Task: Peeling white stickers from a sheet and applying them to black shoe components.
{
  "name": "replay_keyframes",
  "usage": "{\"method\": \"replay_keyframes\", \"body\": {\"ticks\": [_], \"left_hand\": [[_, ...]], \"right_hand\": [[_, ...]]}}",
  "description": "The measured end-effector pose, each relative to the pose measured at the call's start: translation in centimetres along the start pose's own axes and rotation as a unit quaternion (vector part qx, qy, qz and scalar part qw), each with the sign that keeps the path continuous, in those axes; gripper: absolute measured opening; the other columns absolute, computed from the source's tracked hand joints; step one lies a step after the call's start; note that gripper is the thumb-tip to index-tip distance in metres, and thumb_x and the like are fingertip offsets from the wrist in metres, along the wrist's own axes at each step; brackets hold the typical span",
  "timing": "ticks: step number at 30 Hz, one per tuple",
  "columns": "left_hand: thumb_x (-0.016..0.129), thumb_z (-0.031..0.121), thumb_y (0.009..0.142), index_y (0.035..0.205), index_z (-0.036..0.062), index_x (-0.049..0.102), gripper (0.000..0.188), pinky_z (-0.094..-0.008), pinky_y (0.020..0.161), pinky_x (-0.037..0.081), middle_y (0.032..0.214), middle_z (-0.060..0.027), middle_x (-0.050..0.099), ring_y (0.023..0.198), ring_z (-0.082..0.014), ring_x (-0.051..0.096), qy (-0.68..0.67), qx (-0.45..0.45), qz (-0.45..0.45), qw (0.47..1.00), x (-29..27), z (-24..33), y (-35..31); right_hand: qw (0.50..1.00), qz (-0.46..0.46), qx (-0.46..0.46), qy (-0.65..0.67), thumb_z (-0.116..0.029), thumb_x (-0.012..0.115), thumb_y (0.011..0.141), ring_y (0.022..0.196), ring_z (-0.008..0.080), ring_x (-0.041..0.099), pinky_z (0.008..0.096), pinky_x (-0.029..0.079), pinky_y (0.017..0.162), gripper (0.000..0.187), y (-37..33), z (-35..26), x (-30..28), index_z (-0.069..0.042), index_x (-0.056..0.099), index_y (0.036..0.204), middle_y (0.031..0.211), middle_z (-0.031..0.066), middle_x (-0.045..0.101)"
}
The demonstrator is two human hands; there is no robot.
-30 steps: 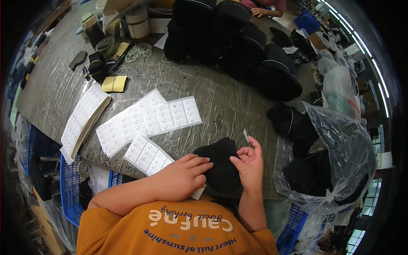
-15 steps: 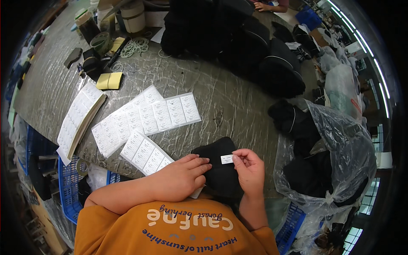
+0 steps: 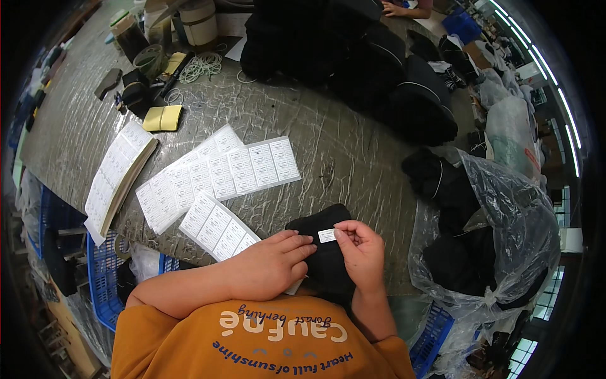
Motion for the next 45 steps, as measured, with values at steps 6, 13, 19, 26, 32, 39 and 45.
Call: {"method": "replay_keyframes", "body": {"ticks": [6,13,19,26,32,39,45], "left_hand": [[0.059,0.017,0.081,0.078,-0.0003,0.06,0.018,-0.0487,0.109,0.035,0.128,-0.0211,0.056,0.126,-0.0335,0.048,0.0,0.0,-0.006,1.0,0.0,0.1,0.0],[0.057,0.017,0.079,0.083,-0.0003,0.061,0.018,-0.0502,0.108,0.033,0.14,-0.0243,0.046,0.125,-0.0321,0.049,0.011,-0.02,-0.036,0.999,0.2,-0.2,0.6],[0.055,0.019,0.08,0.086,0.0022,0.064,0.02,-0.0514,0.108,0.031,0.142,-0.0222,0.045,0.125,-0.0295,0.049,0.061,-0.026,-0.073,0.995,1.0,-0.1,0.6],[0.056,0.019,0.08,0.085,0.003,0.064,0.019,-0.0511,0.109,0.031,0.141,-0.0205,0.047,0.122,-0.0275,0.051,0.078,-0.028,-0.073,0.994,0.6,0.1,0.8],[0.056,0.018,0.08,0.083,0.003,0.063,0.017,-0.0514,0.107,0.033,0.138,-0.0205,0.05,0.119,-0.0269,0.053,0.089,-0.032,-0.067,0.993,0.5,-0.1,0.9],[0.064,0.015,0.075,0.081,0.002,0.062,0.014,-0.0515,0.105,0.036,0.133,-0.0176,0.054,0.117,-0.0302,0.054,0.026,-0.039,0.007,0.999,-0.2,-0.4,0.3],[0.069,0.011,0.071,0.079,0.0026,0.06,0.015,-0.049,0.097,0.043,0.126,-0.0162,0.059,0.113,-0.0325,0.056,-0.012,-0.041,0.038,0.998,-1.6,-0.6,-0.1]], "right_hand": [[1.0,0.006,-0.007,-0.01,0.002,0.064,0.088,0.065,0.0015,0.05,0.0171,0.042,0.058,0.009,0.1,0.3,0.0,0.003,0.067,0.097,0.08,-0.0016,0.062],[0.998,-0.004,-0.012,-0.055,0.004,0.063,0.089,0.073,0.0043,0.058,0.0182,0.047,0.067,0.015,0.1,0.7,-0.1,0.004,0.063,0.104,0.085,0.0019,0.065],[0.996,0.057,-0.014,-0.07,0.004,0.066,0.084,0.066,0.0062,0.058,0.0206,0.047,0.061,0.042,-0.5,-0.4,-0.4,0.0,0.046,0.121,0.078,0.0053,0.065],[0.989,0.056,0.019,-0.135,0.0,0.069,0.081,0.059,0.0129,0.061,0.027,0.049,0.057,0.041,0.1,-0.8,-0.3,0.0,0.046,0.115,0.071,0.0077,0.064],[0.962,0.071,-0.016,-0.263,-0.003,0.071,0.08,0.054,0.0185,0.057,0.0301,0.048,0.056,0.034,1.1,-1.2,-1.0,-0.001,0.051,0.107,0.066,0.0077,0.059],[0.98,0.072,-0.067,-0.174,-0.003,0.071,0.081,0.058,0.0108,0.049,0.0263,0.043,0.054,0.015,1.0,0.9,-2.7,0.0,0.057,0.087,0.065,0.0018,0.053],[0.997,0.08,0.01,-0.012,-0.001,0.067,0.084,0.064,0.0021,0.045,0.0192,0.037,0.057,0.014,1.3,1.2,-4.6,-0.005,0.054,0.082,0.07,-0.0048,0.052]]}}
Point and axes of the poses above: each hand's wrist, its own y-axis towards the middle knuckle, its own x-axis out of the palm, z = x × y, the point moved 7 cm from there along y, towards the middle knuckle
